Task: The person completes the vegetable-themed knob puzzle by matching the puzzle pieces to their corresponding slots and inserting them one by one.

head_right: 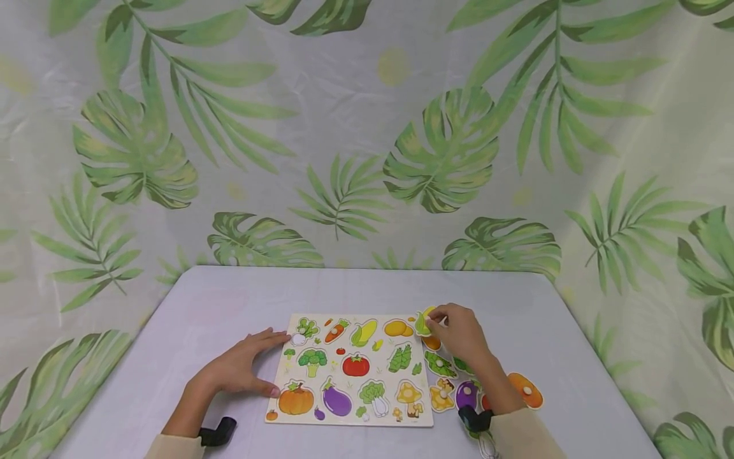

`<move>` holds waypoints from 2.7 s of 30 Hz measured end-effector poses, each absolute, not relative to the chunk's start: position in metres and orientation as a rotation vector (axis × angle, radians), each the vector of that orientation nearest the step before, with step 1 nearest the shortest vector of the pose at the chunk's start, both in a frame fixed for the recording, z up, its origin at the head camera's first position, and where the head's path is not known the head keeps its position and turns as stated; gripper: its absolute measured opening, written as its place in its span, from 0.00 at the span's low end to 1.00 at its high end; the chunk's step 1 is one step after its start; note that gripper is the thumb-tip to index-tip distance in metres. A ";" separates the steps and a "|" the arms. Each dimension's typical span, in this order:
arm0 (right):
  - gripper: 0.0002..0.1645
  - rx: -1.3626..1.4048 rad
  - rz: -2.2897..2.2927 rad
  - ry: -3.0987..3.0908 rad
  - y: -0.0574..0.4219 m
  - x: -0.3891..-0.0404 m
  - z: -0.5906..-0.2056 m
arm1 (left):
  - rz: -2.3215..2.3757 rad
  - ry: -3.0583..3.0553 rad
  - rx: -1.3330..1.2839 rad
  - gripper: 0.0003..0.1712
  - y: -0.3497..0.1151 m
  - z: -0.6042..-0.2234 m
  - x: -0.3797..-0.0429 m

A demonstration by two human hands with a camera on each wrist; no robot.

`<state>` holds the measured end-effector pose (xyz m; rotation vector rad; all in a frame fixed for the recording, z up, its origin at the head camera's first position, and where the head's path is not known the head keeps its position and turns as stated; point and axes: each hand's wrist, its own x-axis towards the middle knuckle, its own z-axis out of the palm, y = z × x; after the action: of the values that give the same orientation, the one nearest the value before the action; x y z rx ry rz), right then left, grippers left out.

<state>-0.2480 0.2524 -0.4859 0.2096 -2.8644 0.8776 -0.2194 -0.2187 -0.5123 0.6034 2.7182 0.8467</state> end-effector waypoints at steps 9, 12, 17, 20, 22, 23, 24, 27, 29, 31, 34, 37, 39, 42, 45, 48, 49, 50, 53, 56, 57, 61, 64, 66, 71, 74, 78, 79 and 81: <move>0.10 0.213 0.909 -2.860 0.241 -0.249 -0.481 | 0.846 2.720 0.615 0.62 -0.220 -0.514 -0.220; 0.10 0.230 0.919 -2.859 0.237 -0.249 -0.481 | 0.851 2.716 0.616 0.62 -0.220 -0.513 -0.220; 0.09 0.275 0.932 -2.842 0.228 -0.251 -0.482 | 0.850 2.715 0.614 0.62 -0.220 -0.512 -0.219; 0.09 0.262 0.937 -2.851 0.221 -0.251 -0.483 | 0.848 2.717 0.616 0.62 -0.220 -0.513 -0.219; 0.09 0.258 0.934 -2.859 0.216 -0.252 -0.483 | 0.847 2.716 0.617 0.62 -0.220 -0.513 -0.220; 0.09 0.251 0.937 -2.864 0.213 -0.252 -0.482 | 0.849 2.715 0.616 0.62 -0.219 -0.513 -0.220; 0.09 0.242 0.943 -2.869 0.210 -0.252 -0.482 | 0.849 2.713 0.615 0.62 -0.219 -0.513 -0.220; 0.08 0.252 0.959 -2.872 0.204 -0.252 -0.483 | 0.852 2.706 0.609 0.62 -0.219 -0.513 -0.220; 0.07 0.260 0.972 -2.874 0.200 -0.252 -0.483 | 0.853 2.705 0.604 0.62 -0.219 -0.512 -0.220; 0.07 0.280 0.985 -2.872 0.197 -0.252 -0.484 | 0.850 2.706 0.601 0.62 -0.219 -0.512 -0.220; 0.06 0.304 0.998 -2.865 0.191 -0.253 -0.485 | 0.849 2.707 0.601 0.62 -0.220 -0.512 -0.220; 0.05 0.335 1.005 -2.857 0.182 -0.254 -0.485 | 0.854 2.706 0.604 0.62 -0.220 -0.512 -0.220; 0.05 0.349 1.007 -2.858 0.176 -0.255 -0.486 | 0.856 2.704 0.607 0.61 -0.220 -0.511 -0.220; 0.04 0.366 1.021 -2.866 0.167 -0.257 -0.487 | 0.856 2.703 0.605 0.61 -0.220 -0.512 -0.220; 0.03 0.371 1.038 -2.874 0.160 -0.259 -0.491 | 0.856 2.705 0.604 0.61 -0.220 -0.512 -0.221; 0.03 0.383 1.040 -2.882 0.154 -0.259 -0.496 | 0.856 2.706 0.601 0.62 -0.220 -0.514 -0.221; 0.03 0.380 1.039 -2.888 0.152 -0.259 -0.497 | 0.856 2.706 0.599 0.62 -0.220 -0.514 -0.221; 0.03 0.379 1.041 -2.890 0.150 -0.259 -0.497 | 0.856 2.706 0.597 0.62 -0.220 -0.514 -0.221; 0.03 0.379 1.056 -2.898 0.143 -0.259 -0.497 | 0.858 2.707 0.592 0.62 -0.221 -0.514 -0.221; 0.03 0.378 1.072 -2.895 0.138 -0.259 -0.497 | 0.859 2.709 0.600 0.62 -0.221 -0.514 -0.221; 0.03 0.380 1.070 -2.893 0.136 -0.258 -0.498 | 0.857 2.710 0.604 0.62 -0.221 -0.514 -0.221; 0.02 0.379 1.066 -2.886 0.132 -0.258 -0.501 | 0.862 2.709 0.615 0.62 -0.221 -0.515 -0.221; 0.03 0.369 1.063 -2.882 0.131 -0.259 -0.503 | 0.867 2.710 0.617 0.62 -0.221 -0.515 -0.221; 0.03 0.360 1.061 -2.879 0.130 -0.259 -0.505 | 0.865 2.712 0.617 0.62 -0.221 -0.515 -0.221; 0.03 0.346 1.067 -2.873 0.131 -0.260 -0.508 | 0.858 2.715 0.614 0.62 -0.221 -0.515 -0.221; 0.03 0.335 1.062 -2.876 0.131 -0.261 -0.511 | 0.855 2.718 0.614 0.62 -0.221 -0.515 -0.221; 0.04 0.314 1.060 -2.878 0.132 -0.262 -0.515 | 0.850 2.722 0.614 0.62 -0.221 -0.514 -0.221; 0.04 0.310 1.067 -2.877 0.132 -0.262 -0.516 | 0.850 2.722 0.614 0.62 -0.221 -0.514 -0.221; 0.04 0.306 1.082 -2.869 0.133 -0.262 -0.517 | 0.850 2.722 0.614 0.62 -0.221 -0.514 -0.220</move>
<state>-0.2620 0.1326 -0.5170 0.3056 -2.8688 1.0821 -0.2204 -0.2206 -0.5139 0.6140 2.7217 0.8503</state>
